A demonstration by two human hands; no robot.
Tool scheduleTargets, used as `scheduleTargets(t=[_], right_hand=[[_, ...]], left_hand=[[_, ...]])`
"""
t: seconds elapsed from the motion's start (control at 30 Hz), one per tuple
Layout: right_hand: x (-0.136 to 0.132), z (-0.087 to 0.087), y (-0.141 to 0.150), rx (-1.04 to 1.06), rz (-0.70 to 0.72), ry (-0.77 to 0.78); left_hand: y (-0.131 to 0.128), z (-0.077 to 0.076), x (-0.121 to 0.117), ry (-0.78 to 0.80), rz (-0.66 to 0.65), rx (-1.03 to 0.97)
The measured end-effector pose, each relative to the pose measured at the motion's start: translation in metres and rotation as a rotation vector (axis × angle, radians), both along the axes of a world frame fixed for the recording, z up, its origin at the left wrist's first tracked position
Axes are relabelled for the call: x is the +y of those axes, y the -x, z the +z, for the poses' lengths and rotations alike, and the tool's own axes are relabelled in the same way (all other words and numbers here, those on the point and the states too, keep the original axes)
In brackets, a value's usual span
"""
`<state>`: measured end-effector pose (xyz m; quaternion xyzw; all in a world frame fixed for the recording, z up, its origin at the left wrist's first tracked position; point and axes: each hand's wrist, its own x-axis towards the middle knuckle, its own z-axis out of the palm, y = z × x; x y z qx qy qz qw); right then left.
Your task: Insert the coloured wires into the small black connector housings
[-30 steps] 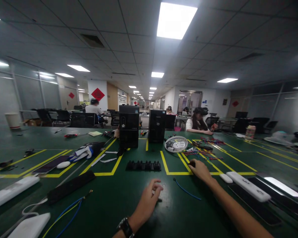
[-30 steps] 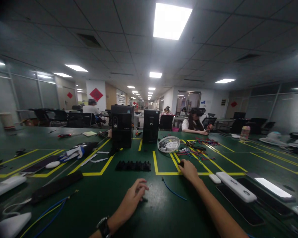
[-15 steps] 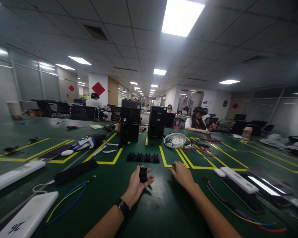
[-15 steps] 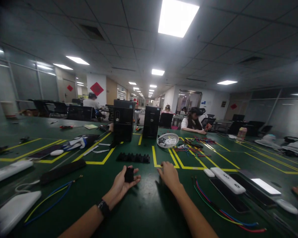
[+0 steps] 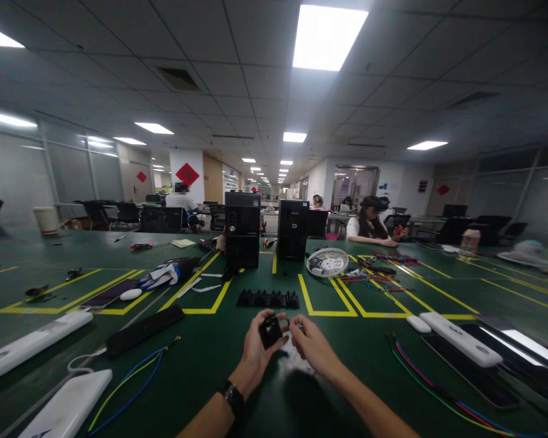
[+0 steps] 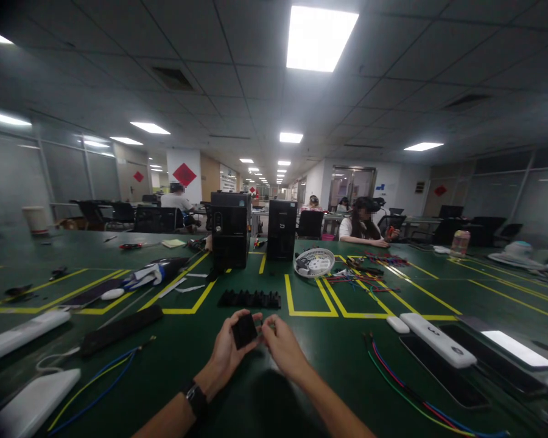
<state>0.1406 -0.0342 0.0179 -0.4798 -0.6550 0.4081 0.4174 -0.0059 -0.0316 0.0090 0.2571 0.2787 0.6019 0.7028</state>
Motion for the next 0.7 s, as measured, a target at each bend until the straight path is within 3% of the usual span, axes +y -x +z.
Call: scheduleTargets(t=[0.17,0.5,0.7], right_hand=[[-0.005,0.001,0.009,0.181,0.045,0.136],[-0.001,-0.006,0.009,0.158,0.027,0.158],[-0.001,-0.006,0.008,0.133,0.013,0.156]], left_hand=[[-0.008,-0.004,-0.001,-0.05,0.044,0.037],[-0.014,-0.006,0.001,-0.132,-0.043,-0.057],[-0.011,-0.014,0.002,-0.275,-0.002,0.13]])
